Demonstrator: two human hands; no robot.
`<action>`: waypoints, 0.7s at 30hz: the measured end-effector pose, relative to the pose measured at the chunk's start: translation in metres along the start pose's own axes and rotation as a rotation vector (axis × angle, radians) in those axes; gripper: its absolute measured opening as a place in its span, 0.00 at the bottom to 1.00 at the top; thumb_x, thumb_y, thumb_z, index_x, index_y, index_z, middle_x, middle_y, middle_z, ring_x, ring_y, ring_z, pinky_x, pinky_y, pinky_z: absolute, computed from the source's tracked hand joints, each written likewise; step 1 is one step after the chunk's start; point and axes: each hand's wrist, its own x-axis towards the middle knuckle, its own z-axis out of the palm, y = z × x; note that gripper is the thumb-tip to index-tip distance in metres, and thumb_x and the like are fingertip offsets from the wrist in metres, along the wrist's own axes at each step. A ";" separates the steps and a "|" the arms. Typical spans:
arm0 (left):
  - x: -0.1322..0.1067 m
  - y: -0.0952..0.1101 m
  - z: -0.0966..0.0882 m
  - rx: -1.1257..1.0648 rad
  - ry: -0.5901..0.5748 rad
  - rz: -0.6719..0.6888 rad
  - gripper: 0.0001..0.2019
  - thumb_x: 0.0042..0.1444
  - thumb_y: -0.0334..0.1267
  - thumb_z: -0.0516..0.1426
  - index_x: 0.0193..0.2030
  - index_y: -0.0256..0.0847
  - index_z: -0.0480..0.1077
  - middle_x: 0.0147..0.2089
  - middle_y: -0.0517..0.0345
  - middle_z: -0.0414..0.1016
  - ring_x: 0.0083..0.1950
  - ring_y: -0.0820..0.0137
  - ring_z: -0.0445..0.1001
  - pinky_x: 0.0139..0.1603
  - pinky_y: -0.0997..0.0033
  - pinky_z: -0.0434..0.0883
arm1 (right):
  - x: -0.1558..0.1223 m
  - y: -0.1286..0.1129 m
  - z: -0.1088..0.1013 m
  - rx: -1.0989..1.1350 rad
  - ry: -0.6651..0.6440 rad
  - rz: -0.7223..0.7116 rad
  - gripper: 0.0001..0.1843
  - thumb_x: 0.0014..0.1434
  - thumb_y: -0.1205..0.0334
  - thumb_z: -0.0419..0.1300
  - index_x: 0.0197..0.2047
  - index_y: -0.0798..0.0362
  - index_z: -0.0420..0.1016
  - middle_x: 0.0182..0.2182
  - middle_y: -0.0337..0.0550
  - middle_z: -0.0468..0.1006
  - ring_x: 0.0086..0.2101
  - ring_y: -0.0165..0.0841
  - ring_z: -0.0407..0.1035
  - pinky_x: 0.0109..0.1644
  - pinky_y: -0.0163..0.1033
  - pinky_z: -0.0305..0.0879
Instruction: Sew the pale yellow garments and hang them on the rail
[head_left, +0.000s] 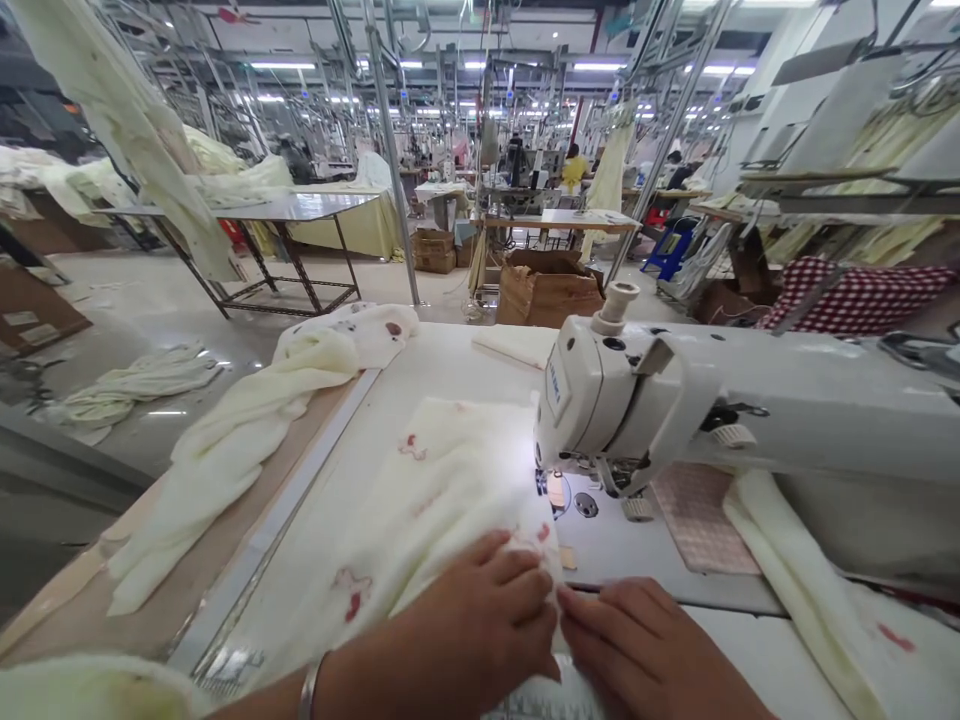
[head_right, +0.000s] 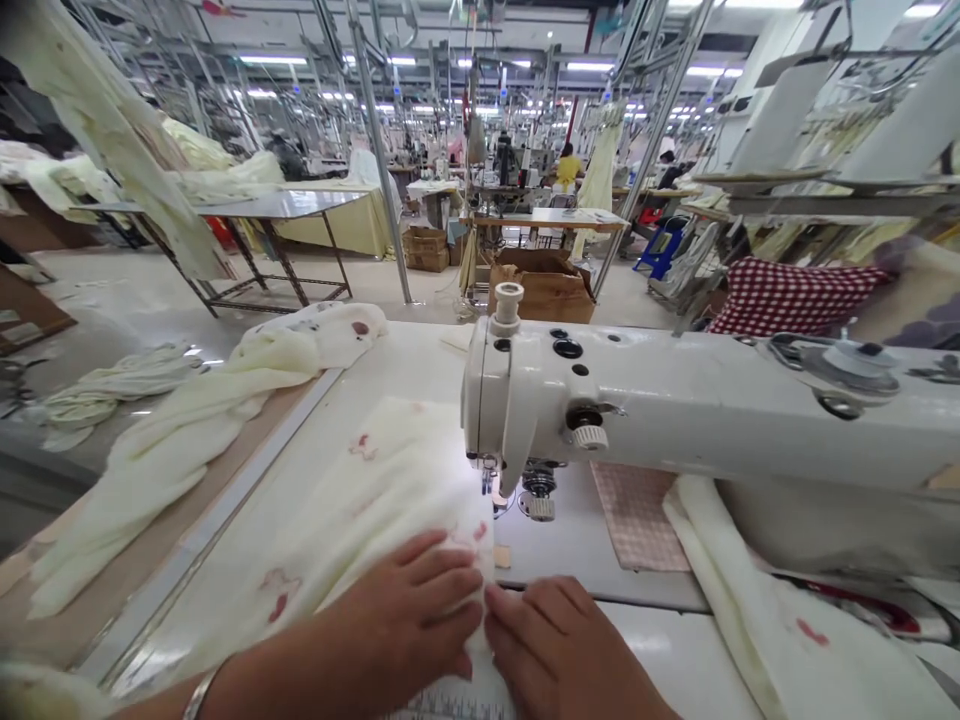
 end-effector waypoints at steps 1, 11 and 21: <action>0.004 -0.008 -0.003 -0.025 -0.023 -0.005 0.13 0.62 0.46 0.50 0.39 0.38 0.67 0.42 0.56 0.71 0.47 0.67 0.68 0.59 0.59 0.59 | 0.004 0.005 0.001 0.006 0.012 0.014 0.16 0.63 0.70 0.45 0.43 0.56 0.74 0.42 0.46 0.78 0.33 0.33 0.68 0.35 0.40 0.64; 0.037 -0.076 0.001 -0.059 -0.083 -0.010 0.10 0.64 0.37 0.49 0.36 0.40 0.70 0.42 0.55 0.71 0.44 0.69 0.66 0.51 0.67 0.62 | 0.026 0.050 0.028 -0.084 0.038 0.163 0.14 0.64 0.66 0.46 0.46 0.52 0.71 0.33 0.46 0.75 0.34 0.34 0.70 0.41 0.44 0.66; 0.036 -0.068 0.014 -0.021 -0.017 -0.246 0.09 0.62 0.37 0.50 0.39 0.37 0.70 0.41 0.53 0.71 0.45 0.65 0.68 0.50 0.64 0.64 | 0.037 0.031 0.007 0.033 0.091 0.074 0.12 0.62 0.69 0.49 0.44 0.56 0.72 0.31 0.46 0.75 0.33 0.34 0.70 0.35 0.40 0.68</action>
